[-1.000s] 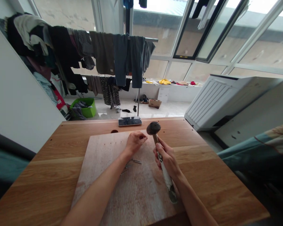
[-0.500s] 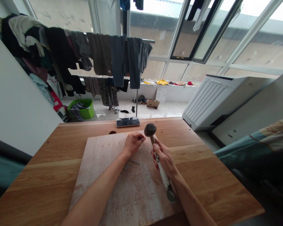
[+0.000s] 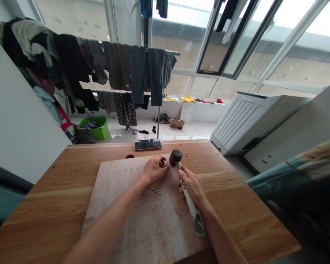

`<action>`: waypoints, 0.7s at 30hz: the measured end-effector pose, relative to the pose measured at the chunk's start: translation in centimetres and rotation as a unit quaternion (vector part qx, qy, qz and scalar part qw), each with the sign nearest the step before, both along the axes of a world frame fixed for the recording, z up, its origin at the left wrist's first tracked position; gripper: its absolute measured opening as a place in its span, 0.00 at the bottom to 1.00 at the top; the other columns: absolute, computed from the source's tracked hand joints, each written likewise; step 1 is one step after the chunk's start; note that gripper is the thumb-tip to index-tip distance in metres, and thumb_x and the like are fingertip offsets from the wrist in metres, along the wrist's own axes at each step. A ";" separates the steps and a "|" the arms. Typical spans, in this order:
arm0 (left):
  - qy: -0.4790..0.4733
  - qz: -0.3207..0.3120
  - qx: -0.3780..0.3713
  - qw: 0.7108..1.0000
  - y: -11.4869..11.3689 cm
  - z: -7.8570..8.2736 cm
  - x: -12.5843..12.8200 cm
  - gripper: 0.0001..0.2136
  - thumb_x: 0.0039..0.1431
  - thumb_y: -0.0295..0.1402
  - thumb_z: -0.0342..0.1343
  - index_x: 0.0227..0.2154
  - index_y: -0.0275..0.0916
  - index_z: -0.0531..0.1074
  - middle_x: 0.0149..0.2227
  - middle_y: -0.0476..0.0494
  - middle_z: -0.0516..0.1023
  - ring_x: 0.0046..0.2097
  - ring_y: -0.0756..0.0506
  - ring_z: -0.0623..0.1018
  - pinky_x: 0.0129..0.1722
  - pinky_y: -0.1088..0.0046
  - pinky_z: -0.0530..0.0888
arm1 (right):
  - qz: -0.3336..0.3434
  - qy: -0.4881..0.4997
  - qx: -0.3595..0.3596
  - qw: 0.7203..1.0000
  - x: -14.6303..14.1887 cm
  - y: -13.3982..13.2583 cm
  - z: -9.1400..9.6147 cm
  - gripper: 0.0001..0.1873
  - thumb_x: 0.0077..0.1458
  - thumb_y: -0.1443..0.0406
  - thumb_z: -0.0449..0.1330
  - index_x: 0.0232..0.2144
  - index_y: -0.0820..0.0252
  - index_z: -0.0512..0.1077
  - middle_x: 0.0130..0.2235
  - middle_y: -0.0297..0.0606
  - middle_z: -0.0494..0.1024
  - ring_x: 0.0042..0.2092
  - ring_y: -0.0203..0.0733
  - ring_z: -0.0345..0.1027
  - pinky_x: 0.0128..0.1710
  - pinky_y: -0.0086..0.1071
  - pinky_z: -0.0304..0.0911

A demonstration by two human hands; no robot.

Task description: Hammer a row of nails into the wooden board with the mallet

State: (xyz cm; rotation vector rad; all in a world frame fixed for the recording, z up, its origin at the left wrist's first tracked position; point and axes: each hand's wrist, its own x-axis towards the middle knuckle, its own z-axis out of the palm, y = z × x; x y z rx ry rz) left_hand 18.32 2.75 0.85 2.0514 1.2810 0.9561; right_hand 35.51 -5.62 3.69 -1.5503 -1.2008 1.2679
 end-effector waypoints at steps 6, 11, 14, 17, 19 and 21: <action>0.145 -0.092 0.009 0.985 -2.3 3.4 -4.3 0.02 0.51 0.27 0.57 0.28 0.39 0.72 0.31 0.48 0.75 0.34 0.47 0.74 0.34 0.73 0.68 | 0.011 -0.034 0.002 0.999 -0.1 0.2 -0.3 0.24 0.58 0.51 0.51 0.52 0.58 0.66 0.22 0.26 0.69 0.16 0.35 0.62 0.12 0.26 0.60; 0.306 -0.209 -0.018 0.929 -4.9 6.4 -5.4 0.06 0.48 0.34 0.62 0.29 0.41 0.72 0.34 0.48 0.74 0.35 0.45 0.73 0.32 0.72 0.66 | 0.012 -0.049 0.007 0.999 -0.2 0.3 -0.4 0.25 0.58 0.53 0.52 0.54 0.58 0.66 0.21 0.26 0.69 0.16 0.36 0.62 0.12 0.26 0.60; 0.342 -0.227 -0.023 0.911 -5.6 6.7 -4.3 0.05 0.46 0.33 0.63 0.26 0.41 0.73 0.34 0.46 0.74 0.33 0.45 0.72 0.29 0.71 0.65 | 0.010 -0.051 0.003 0.999 -0.2 0.2 -0.3 0.25 0.58 0.53 0.53 0.54 0.58 0.66 0.21 0.26 0.69 0.16 0.36 0.63 0.12 0.26 0.59; 0.351 -0.230 -0.014 0.908 -5.8 6.3 -3.3 0.06 0.44 0.27 0.63 0.20 0.42 0.71 0.30 0.46 0.74 0.28 0.46 0.70 0.26 0.69 0.63 | 0.006 -0.052 0.009 0.999 -0.2 0.2 -0.2 0.25 0.58 0.53 0.54 0.53 0.59 0.67 0.22 0.26 0.69 0.16 0.36 0.63 0.12 0.26 0.59; 0.328 -0.234 -0.009 0.915 -5.7 6.1 -3.1 0.09 0.41 0.24 0.64 0.16 0.42 0.69 0.27 0.47 0.72 0.25 0.47 0.68 0.25 0.69 0.61 | 0.004 -0.047 0.011 0.999 -0.2 0.2 -0.2 0.26 0.57 0.52 0.54 0.53 0.59 0.67 0.21 0.26 0.69 0.16 0.36 0.62 0.12 0.26 0.59; 0.283 -0.238 -0.010 0.929 -5.5 6.0 -3.3 0.12 0.38 0.22 0.65 0.14 0.42 0.68 0.24 0.50 0.70 0.24 0.48 0.67 0.23 0.69 0.59 | 0.002 -0.043 0.011 0.999 -0.3 0.2 -0.2 0.26 0.58 0.53 0.54 0.54 0.59 0.66 0.21 0.26 0.69 0.16 0.36 0.62 0.11 0.26 0.59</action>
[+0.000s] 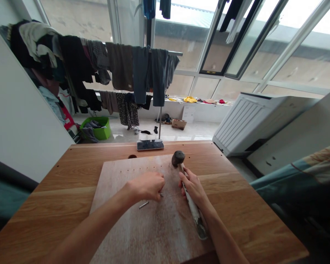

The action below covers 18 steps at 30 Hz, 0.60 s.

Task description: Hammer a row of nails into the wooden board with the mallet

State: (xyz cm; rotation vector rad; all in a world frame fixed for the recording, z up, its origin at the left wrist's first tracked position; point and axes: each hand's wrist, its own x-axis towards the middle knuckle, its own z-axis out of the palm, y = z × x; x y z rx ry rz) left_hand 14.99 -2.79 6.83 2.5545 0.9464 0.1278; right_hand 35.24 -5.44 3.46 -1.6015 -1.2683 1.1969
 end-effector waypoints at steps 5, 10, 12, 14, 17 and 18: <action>-0.078 0.026 -0.032 0.996 1.4 0.4 -1.1 0.08 0.42 0.22 0.63 0.20 0.42 0.71 0.22 0.54 0.70 0.24 0.49 0.67 0.23 0.73 0.59 | 0.009 0.000 0.002 1.000 0.0 -0.1 0.1 0.24 0.58 0.53 0.54 0.53 0.59 0.67 0.22 0.27 0.69 0.16 0.35 0.62 0.12 0.26 0.60; -0.105 0.119 -0.005 0.987 3.6 -0.1 -1.4 0.07 0.52 0.22 0.56 0.29 0.40 0.76 0.27 0.50 0.76 0.29 0.49 0.73 0.29 0.75 0.65 | 0.011 -0.002 0.005 1.000 0.0 -0.2 0.1 0.23 0.57 0.52 0.54 0.49 0.58 0.68 0.22 0.26 0.70 0.17 0.35 0.62 0.12 0.26 0.60; -0.122 0.149 0.035 0.981 4.3 -0.9 -1.3 0.07 0.53 0.21 0.55 0.30 0.39 0.76 0.30 0.47 0.78 0.31 0.48 0.75 0.32 0.74 0.67 | 0.013 -0.003 0.009 1.000 0.0 -0.1 0.1 0.22 0.57 0.51 0.54 0.48 0.58 0.68 0.22 0.26 0.70 0.16 0.34 0.62 0.12 0.25 0.60; -0.144 0.160 0.059 0.975 4.7 -1.9 -1.0 0.07 0.55 0.22 0.55 0.30 0.38 0.76 0.33 0.45 0.78 0.34 0.47 0.76 0.35 0.73 0.69 | 0.014 -0.003 0.012 1.000 0.0 -0.1 0.0 0.22 0.57 0.51 0.54 0.49 0.57 0.67 0.22 0.26 0.70 0.16 0.34 0.62 0.12 0.25 0.59; -0.176 0.160 0.056 0.970 5.0 -3.0 -0.6 0.07 0.57 0.22 0.54 0.31 0.38 0.76 0.34 0.44 0.77 0.35 0.46 0.77 0.38 0.73 0.71 | 0.016 -0.003 0.013 1.000 0.0 -0.2 0.0 0.23 0.58 0.51 0.54 0.50 0.56 0.67 0.22 0.26 0.70 0.16 0.34 0.62 0.12 0.25 0.60; -0.184 0.159 0.054 0.968 5.0 -3.1 -0.5 0.07 0.57 0.21 0.54 0.31 0.38 0.76 0.34 0.44 0.77 0.35 0.46 0.77 0.38 0.72 0.71 | 0.016 -0.004 0.014 1.000 0.0 -0.2 0.0 0.23 0.58 0.51 0.54 0.50 0.56 0.67 0.22 0.26 0.70 0.16 0.35 0.63 0.12 0.25 0.60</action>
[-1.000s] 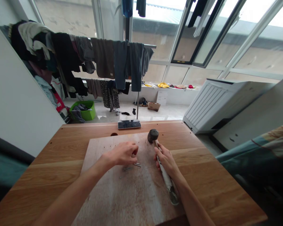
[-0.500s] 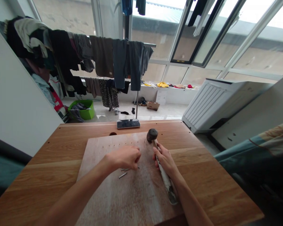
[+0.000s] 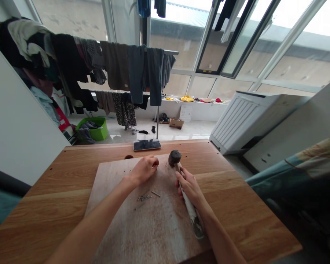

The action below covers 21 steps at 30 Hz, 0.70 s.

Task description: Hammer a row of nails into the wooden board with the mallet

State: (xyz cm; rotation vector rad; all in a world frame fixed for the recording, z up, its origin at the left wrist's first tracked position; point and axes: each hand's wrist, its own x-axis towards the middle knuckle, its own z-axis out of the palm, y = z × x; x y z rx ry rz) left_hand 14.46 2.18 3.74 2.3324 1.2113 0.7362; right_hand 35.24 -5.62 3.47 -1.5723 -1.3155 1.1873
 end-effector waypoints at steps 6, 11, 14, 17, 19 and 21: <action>0.017 -0.004 -0.003 1.000 0.0 0.2 0.7 0.09 0.56 0.19 0.53 0.30 0.37 0.75 0.34 0.45 0.77 0.34 0.47 0.75 0.36 0.73 0.70 | -0.001 0.007 -0.004 1.000 0.0 0.0 0.0 0.22 0.58 0.51 0.54 0.50 0.55 0.68 0.22 0.26 0.69 0.16 0.35 0.62 0.11 0.26 0.59; -0.033 0.013 -0.007 0.999 0.0 -1.1 1.0 0.08 0.57 0.22 0.55 0.36 0.38 0.75 0.31 0.47 0.77 0.33 0.47 0.76 0.36 0.72 0.71 | 0.006 0.010 -0.001 1.000 0.1 0.0 0.0 0.21 0.59 0.50 0.54 0.49 0.54 0.68 0.22 0.26 0.70 0.16 0.35 0.63 0.12 0.25 0.60; -0.067 0.037 0.014 0.997 -0.2 -2.1 0.8 0.05 0.58 0.25 0.57 0.36 0.38 0.74 0.31 0.47 0.76 0.33 0.47 0.75 0.36 0.72 0.71 | 0.005 0.001 0.002 1.000 0.0 -0.1 0.1 0.22 0.59 0.50 0.53 0.49 0.55 0.68 0.22 0.26 0.69 0.16 0.35 0.63 0.12 0.25 0.60; -0.087 0.051 0.021 0.995 -0.4 -2.5 0.6 0.02 0.60 0.27 0.57 0.34 0.37 0.74 0.33 0.46 0.75 0.34 0.47 0.75 0.36 0.73 0.71 | -0.001 -0.005 0.004 1.000 0.0 -0.1 0.1 0.21 0.59 0.51 0.53 0.49 0.55 0.69 0.23 0.26 0.69 0.17 0.35 0.63 0.12 0.25 0.60; -0.097 0.053 0.006 0.994 -0.3 -2.5 0.5 0.02 0.60 0.28 0.57 0.32 0.37 0.75 0.32 0.47 0.75 0.33 0.48 0.75 0.35 0.73 0.71 | -0.007 -0.005 0.001 1.000 0.0 -0.1 0.0 0.20 0.59 0.52 0.53 0.49 0.55 0.69 0.23 0.26 0.68 0.16 0.34 0.62 0.12 0.25 0.59; -0.104 0.054 -0.006 0.993 -0.2 -2.5 0.5 0.03 0.60 0.28 0.58 0.31 0.37 0.76 0.31 0.47 0.75 0.32 0.48 0.75 0.35 0.73 0.71 | -0.014 0.001 -0.002 1.000 -0.1 -0.1 0.0 0.20 0.59 0.54 0.53 0.49 0.56 0.69 0.22 0.25 0.67 0.16 0.34 0.61 0.11 0.25 0.58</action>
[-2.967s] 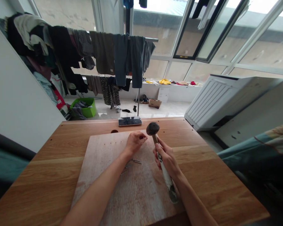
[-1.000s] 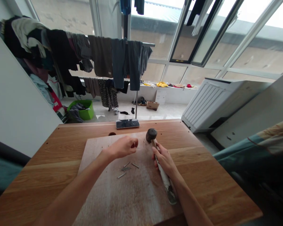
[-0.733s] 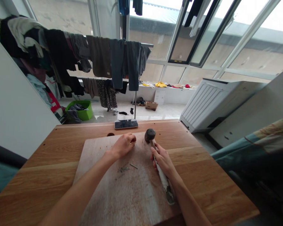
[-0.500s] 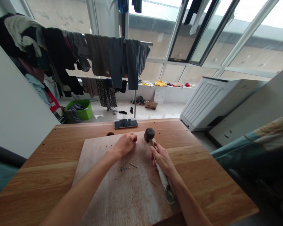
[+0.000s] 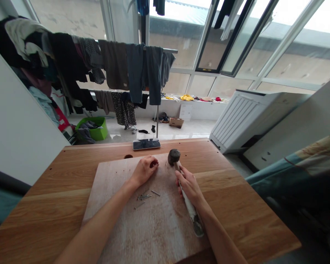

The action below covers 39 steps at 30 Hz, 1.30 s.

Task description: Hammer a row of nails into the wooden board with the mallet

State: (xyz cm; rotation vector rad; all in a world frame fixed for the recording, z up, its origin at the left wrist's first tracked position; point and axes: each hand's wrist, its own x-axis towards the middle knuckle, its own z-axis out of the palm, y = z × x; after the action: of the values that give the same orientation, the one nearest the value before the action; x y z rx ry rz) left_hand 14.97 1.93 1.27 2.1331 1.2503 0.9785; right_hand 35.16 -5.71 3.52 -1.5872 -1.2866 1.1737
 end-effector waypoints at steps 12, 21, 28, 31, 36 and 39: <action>-0.015 0.020 0.003 1.000 0.0 -0.2 0.3 0.02 0.56 0.27 0.61 0.29 0.36 0.78 0.29 0.48 0.77 0.30 0.50 0.74 0.34 0.74 0.69 | 0.040 0.203 0.031 0.978 -1.7 -1.4 1.0 0.23 0.58 0.54 0.56 0.53 0.56 0.68 0.25 0.27 0.67 0.17 0.30 0.56 0.12 0.22 0.54; -0.038 0.011 0.019 0.999 0.2 -0.6 0.3 0.04 0.56 0.25 0.60 0.28 0.36 0.78 0.27 0.48 0.76 0.30 0.50 0.73 0.33 0.74 0.67 | 0.111 0.121 0.072 0.984 -2.4 -1.8 1.0 0.20 0.64 0.53 0.54 0.53 0.55 0.68 0.27 0.27 0.66 0.19 0.30 0.59 0.15 0.23 0.56; -0.041 0.013 0.014 0.999 0.3 -0.5 0.4 0.04 0.56 0.25 0.60 0.27 0.35 0.78 0.27 0.48 0.76 0.30 0.50 0.73 0.33 0.75 0.67 | 0.107 0.129 0.085 0.982 -2.3 -1.7 0.7 0.22 0.64 0.53 0.54 0.56 0.55 0.67 0.25 0.26 0.66 0.17 0.30 0.58 0.13 0.23 0.56; -0.032 0.005 0.016 0.999 0.4 -0.6 0.3 0.05 0.55 0.23 0.59 0.28 0.35 0.78 0.27 0.49 0.76 0.30 0.50 0.73 0.33 0.75 0.66 | 0.114 0.105 0.073 0.985 -2.3 -1.7 0.7 0.22 0.64 0.54 0.54 0.57 0.56 0.68 0.25 0.27 0.66 0.18 0.31 0.60 0.13 0.23 0.57; -0.037 0.009 0.013 0.999 0.6 -0.9 0.3 0.04 0.56 0.25 0.59 0.28 0.36 0.78 0.28 0.48 0.76 0.30 0.49 0.73 0.33 0.74 0.66 | 0.116 0.119 0.081 0.983 -2.2 -1.6 0.5 0.22 0.65 0.55 0.53 0.58 0.55 0.67 0.26 0.27 0.66 0.18 0.30 0.59 0.13 0.23 0.57; -0.031 0.004 0.012 0.999 0.6 -1.0 0.2 0.05 0.56 0.24 0.58 0.28 0.36 0.78 0.27 0.48 0.76 0.30 0.49 0.72 0.33 0.74 0.66 | 0.118 0.104 0.081 0.984 -2.1 -1.5 0.3 0.23 0.64 0.54 0.54 0.58 0.56 0.68 0.25 0.27 0.67 0.18 0.30 0.60 0.14 0.23 0.57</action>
State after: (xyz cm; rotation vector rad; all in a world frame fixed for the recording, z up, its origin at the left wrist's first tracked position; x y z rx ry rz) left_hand 15.19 2.55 0.30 2.1009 1.2245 1.0608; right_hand 33.03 -7.25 3.84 -1.1861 -1.4187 1.3054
